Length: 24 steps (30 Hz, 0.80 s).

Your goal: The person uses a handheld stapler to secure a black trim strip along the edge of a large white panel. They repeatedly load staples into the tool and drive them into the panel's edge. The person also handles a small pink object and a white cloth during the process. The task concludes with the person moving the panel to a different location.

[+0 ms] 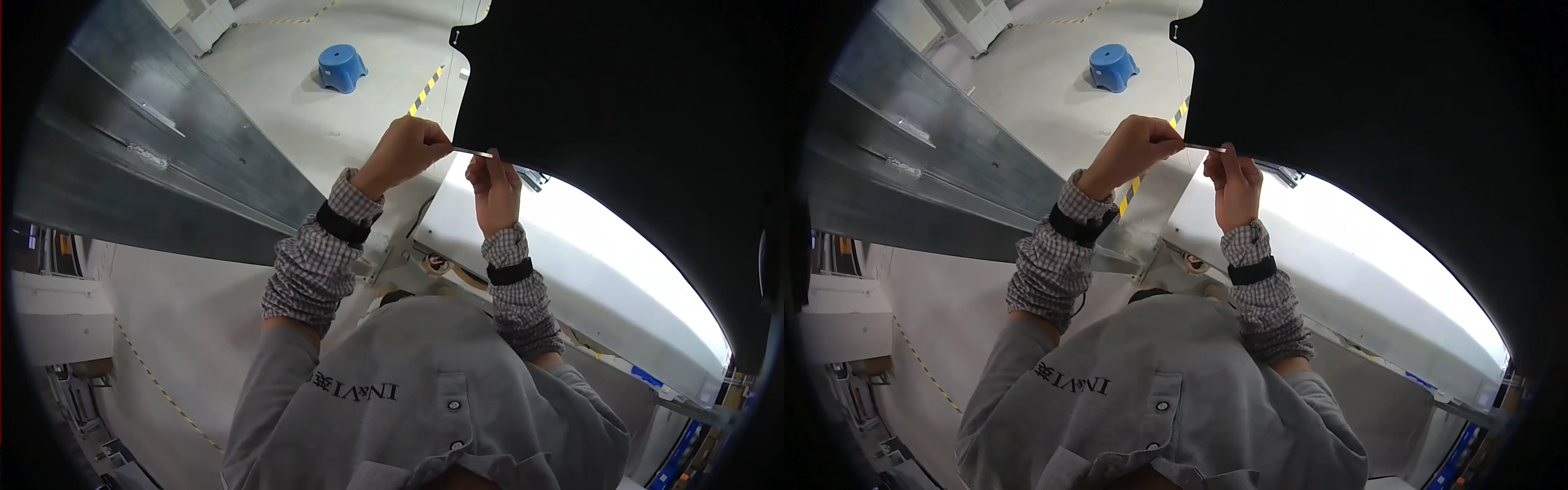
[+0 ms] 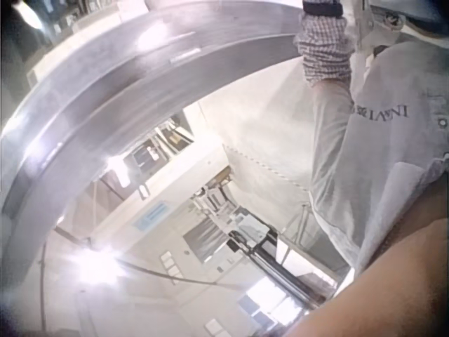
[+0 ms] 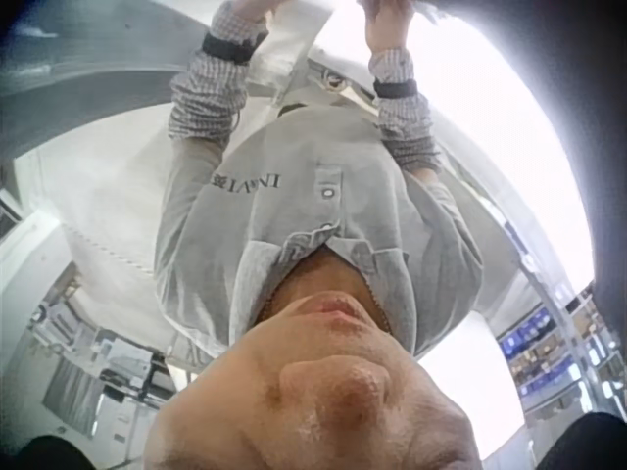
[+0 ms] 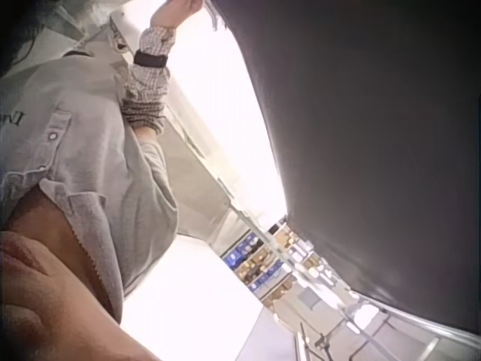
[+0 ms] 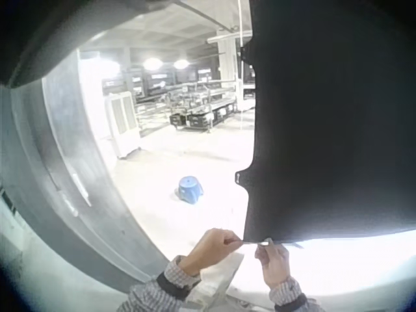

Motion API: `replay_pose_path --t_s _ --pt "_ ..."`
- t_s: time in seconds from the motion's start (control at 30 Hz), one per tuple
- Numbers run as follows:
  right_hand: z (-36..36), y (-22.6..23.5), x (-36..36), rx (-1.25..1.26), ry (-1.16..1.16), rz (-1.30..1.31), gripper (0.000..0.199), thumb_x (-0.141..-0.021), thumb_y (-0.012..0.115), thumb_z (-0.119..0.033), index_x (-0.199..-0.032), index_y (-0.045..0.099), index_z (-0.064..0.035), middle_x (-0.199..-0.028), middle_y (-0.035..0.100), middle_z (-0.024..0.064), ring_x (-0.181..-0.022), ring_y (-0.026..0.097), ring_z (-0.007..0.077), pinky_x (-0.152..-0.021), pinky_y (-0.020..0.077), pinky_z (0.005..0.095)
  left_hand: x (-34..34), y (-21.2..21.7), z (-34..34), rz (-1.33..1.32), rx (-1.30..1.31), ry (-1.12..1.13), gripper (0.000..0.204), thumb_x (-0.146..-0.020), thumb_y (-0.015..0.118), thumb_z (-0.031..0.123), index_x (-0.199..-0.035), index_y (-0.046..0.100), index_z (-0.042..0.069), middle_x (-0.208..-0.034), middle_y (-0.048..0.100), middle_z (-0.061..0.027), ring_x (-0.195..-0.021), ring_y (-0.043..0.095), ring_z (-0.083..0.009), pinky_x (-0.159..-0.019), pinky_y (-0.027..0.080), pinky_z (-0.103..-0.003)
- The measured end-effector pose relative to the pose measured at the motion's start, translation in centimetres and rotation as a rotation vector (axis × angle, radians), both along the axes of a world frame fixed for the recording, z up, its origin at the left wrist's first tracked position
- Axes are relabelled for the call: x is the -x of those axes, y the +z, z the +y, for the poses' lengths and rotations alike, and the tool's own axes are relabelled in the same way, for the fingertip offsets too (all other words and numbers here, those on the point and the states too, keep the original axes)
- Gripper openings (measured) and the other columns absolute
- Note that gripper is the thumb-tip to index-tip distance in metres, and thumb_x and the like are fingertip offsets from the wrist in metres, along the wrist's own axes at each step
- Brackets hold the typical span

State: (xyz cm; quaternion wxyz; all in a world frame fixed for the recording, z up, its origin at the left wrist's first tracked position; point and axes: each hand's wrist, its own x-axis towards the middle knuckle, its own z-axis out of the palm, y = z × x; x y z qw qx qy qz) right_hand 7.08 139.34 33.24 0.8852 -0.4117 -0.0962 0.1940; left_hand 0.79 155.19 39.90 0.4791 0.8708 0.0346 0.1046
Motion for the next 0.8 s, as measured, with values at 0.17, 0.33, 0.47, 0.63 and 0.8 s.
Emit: replay_pose_path --t_s 0.17,0.33,0.47,0.63,0.8 --pt "0.0 -0.4 0.0 -0.008 -0.031 0.012 0.015 -0.084 0.06 -0.016 -0.074 0.061 -0.0041 -0.073 0.063 0.0066 -0.062 0.058 0.0135 -0.057 0.0473 0.0249 -0.3 0.4 0.1 0.042 0.043 0.002 0.017 -0.076 0.063 0.013 -0.08 0.065 -0.004 -0.061 0.06 -0.0086 -0.052 0.054 -0.0115 -0.05 0.042 -0.023" --pt "-0.2 -0.5 0.0 0.0 -0.03 -0.04 0.021 -0.084 0.06 -0.02 -0.073 0.062 -0.0035 -0.071 0.062 0.0064 -0.062 0.057 0.0131 -0.057 0.0471 0.0253 -0.4 0.5 0.0 0.086 0.075 -0.008 0.018 -0.077 0.061 0.013 -0.08 0.065 -0.004 -0.061 0.057 -0.0046 -0.053 0.049 -0.0081 -0.05 0.038 -0.021" --pt "-1.4 -0.3 0.2 0.102 0.094 -0.076 0.026 -0.086 0.057 -0.025 -0.084 0.063 -0.0001 -0.072 0.061 0.0066 -0.066 0.056 0.0125 -0.065 0.0461 0.0255 -0.1 0.6 -0.4 0.04 0.063 0.022 0.018 -0.076 0.062 0.013 -0.08 0.065 -0.004 -0.06 0.057 -0.0046 -0.053 0.049 -0.0078 -0.05 0.038 -0.021" --pt "-0.5 0.4 1.4 -0.042 0.241 -0.056 0.018 -0.084 0.057 -0.012 -0.095 0.059 0.0011 -0.084 0.061 0.01 -0.074 0.058 0.0146 -0.071 0.0475 0.0273 0.0 0.2 -0.6 -0.011 0.025 0.03 0.017 -0.076 0.062 0.013 -0.079 0.065 -0.004 -0.06 0.057 -0.0037 -0.053 0.049 -0.0071 -0.048 0.037 -0.02" --pt "0.2 -0.5 0.9 -0.141 0.13 -0.04 0.01 -0.083 0.058 -0.007 -0.086 0.061 0.0021 -0.081 0.063 0.0118 -0.071 0.059 0.0176 -0.069 0.049 0.0279 0.5 0.2 -0.8 0.029 0.062 0.044 0.016 -0.077 0.062 0.012 -0.08 0.065 -0.003 -0.06 0.057 -0.0032 -0.053 0.049 -0.0064 -0.049 0.038 -0.02"
